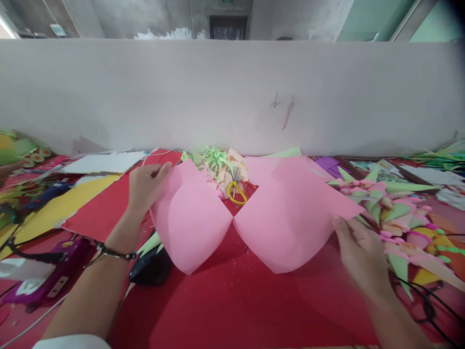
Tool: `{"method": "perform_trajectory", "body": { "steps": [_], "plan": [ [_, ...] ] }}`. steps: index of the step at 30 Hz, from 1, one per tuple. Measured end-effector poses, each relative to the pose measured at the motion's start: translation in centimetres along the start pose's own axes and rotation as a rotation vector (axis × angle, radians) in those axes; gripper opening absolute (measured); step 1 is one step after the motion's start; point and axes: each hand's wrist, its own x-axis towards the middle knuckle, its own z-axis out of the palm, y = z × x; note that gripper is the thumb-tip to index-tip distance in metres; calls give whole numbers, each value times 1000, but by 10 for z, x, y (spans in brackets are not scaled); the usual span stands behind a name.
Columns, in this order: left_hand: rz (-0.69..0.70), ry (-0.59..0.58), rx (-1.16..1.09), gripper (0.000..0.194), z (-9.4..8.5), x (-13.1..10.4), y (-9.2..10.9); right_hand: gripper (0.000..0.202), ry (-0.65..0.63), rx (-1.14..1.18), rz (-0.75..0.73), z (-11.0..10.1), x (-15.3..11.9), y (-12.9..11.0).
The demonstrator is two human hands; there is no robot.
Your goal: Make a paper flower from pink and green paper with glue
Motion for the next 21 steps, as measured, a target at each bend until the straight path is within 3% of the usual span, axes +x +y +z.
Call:
{"method": "perform_trajectory", "body": {
  "steps": [8,21],
  "plan": [
    [-61,-32,15,40,4,1,-22,32,29,-25,59,-4,0,-1],
    [-112,-46,76,40,11,0,-47,32,82,-36,28,-8,2,3]
  ]
}}
